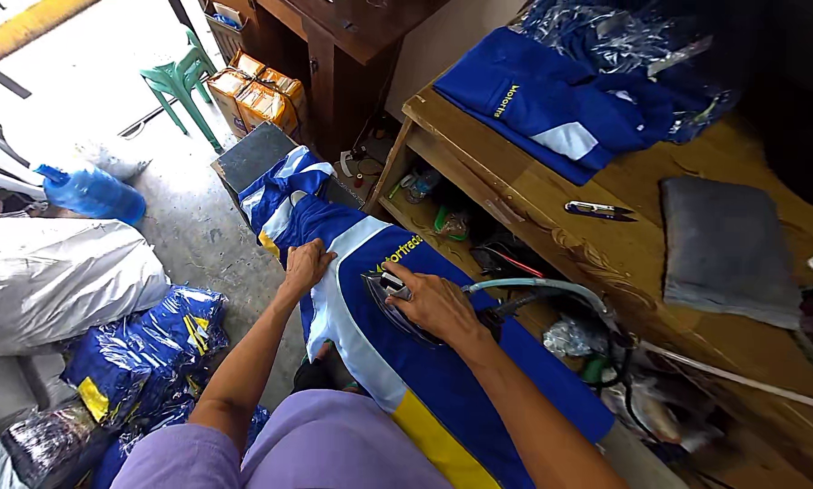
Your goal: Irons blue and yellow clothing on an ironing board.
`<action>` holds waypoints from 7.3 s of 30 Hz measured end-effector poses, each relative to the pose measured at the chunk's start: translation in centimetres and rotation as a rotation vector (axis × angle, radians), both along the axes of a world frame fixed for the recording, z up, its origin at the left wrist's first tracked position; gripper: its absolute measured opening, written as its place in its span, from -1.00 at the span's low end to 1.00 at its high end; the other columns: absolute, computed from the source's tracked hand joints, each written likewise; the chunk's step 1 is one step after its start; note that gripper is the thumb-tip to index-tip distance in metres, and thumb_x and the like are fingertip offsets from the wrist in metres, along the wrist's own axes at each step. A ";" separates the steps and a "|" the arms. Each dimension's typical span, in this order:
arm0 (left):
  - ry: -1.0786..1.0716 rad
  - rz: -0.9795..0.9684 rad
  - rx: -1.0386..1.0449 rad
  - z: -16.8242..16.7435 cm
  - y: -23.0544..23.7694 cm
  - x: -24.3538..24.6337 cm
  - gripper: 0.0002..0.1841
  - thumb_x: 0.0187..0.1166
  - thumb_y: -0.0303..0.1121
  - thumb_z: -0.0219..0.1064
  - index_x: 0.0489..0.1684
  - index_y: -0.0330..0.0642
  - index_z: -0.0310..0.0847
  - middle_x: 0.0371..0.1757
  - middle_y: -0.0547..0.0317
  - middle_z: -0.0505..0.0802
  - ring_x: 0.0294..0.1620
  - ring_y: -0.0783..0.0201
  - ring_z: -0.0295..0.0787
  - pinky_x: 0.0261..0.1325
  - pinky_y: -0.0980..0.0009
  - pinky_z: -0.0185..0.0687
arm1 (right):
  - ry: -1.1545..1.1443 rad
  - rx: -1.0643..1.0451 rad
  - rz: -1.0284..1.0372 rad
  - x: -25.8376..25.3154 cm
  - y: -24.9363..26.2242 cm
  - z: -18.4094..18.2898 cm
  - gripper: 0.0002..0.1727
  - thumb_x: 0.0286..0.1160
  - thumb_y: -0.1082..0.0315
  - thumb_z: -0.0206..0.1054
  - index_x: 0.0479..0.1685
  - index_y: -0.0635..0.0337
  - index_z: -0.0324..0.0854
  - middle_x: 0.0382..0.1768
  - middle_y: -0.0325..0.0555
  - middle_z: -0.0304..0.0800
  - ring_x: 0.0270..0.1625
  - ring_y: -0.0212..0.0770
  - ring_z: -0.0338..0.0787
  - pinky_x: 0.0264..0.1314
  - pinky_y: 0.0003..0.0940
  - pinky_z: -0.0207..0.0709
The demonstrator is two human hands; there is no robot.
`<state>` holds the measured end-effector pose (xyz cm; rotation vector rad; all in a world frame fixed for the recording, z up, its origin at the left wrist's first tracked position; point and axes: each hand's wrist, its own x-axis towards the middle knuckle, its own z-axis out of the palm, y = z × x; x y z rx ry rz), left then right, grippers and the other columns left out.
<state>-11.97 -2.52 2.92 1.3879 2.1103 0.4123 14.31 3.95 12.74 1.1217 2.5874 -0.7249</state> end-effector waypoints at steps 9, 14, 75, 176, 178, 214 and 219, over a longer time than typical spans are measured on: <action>-0.174 0.059 0.005 -0.5 0.3 -1.2 -0.56 0.64 0.00 0.37 -0.31 -0.30 0.67 -0.38 -0.10 0.78 -0.23 -0.09 0.77 0.00 -0.20 0.61 | -0.014 0.069 -0.171 -3.8 0.6 0.3 -0.34 0.57 0.21 0.36 0.71 -0.34 0.38 -0.17 0.18 0.85 -0.09 0.30 0.85 -0.12 0.28 0.61; -0.169 0.112 0.034 -0.6 -0.4 -0.8 -0.54 0.64 0.02 0.37 -0.23 -0.32 0.70 -0.32 -0.14 0.81 -0.15 -0.14 0.79 0.07 -0.23 0.62 | 0.045 0.084 -0.298 2.8 0.4 0.2 -0.34 0.55 0.16 0.42 0.70 -0.26 0.41 -0.09 0.27 0.86 -0.03 0.38 0.84 -0.01 0.38 0.60; -0.536 0.668 -0.081 -5.1 -15.5 -4.7 -0.53 0.91 -0.17 -0.02 -0.04 -0.43 0.70 -0.33 0.06 0.77 -0.52 0.35 0.64 -0.22 0.36 0.70 | 0.097 0.111 0.159 15.8 -13.4 -1.0 -0.16 0.04 0.37 0.64 0.56 -0.27 0.61 -0.31 0.06 0.86 -0.44 0.17 0.84 -0.47 0.15 0.65; 0.462 -0.249 0.179 -3.5 5.0 5.1 -0.26 0.76 0.33 -0.37 0.90 0.29 0.08 0.93 0.27 0.15 0.96 -0.06 -0.23 0.82 -0.35 -0.36 | -0.045 -0.053 -0.097 22.0 -12.1 -0.8 -0.35 0.48 0.32 0.31 0.65 -0.26 0.42 -0.18 0.15 0.82 -0.16 0.25 0.84 -0.18 0.20 0.59; 0.461 -0.248 0.178 -3.5 5.1 5.0 -0.26 0.76 0.33 -0.37 0.90 0.31 0.08 0.93 0.28 0.15 0.96 -0.05 -0.22 0.82 -0.34 -0.36 | -0.037 -0.058 -0.088 23.2 -13.0 -0.8 -0.34 0.45 0.32 0.34 0.64 -0.24 0.44 -0.19 0.15 0.83 -0.17 0.25 0.84 -0.19 0.21 0.60; 0.474 -0.256 0.201 -3.8 5.3 5.2 -0.24 0.74 0.34 -0.35 0.87 0.23 0.18 0.90 0.15 0.23 0.94 -0.16 -0.14 0.80 -0.40 -0.36 | -0.113 -0.080 -0.609 26.5 -12.7 0.4 -0.41 0.57 0.22 0.27 0.65 -0.28 0.41 -0.10 0.20 0.85 -0.04 0.32 0.84 -0.07 0.32 0.61; 0.480 -0.251 0.188 -3.6 5.2 5.4 -0.23 0.74 0.33 -0.35 0.87 0.20 0.17 0.90 0.14 0.23 0.94 -0.17 -0.15 0.80 -0.39 -0.39 | -0.061 0.081 -1.008 32.2 -10.0 -1.0 -0.40 0.54 0.17 0.43 0.63 -0.22 0.51 -0.04 0.26 0.87 -0.02 0.38 0.84 -0.03 0.44 0.60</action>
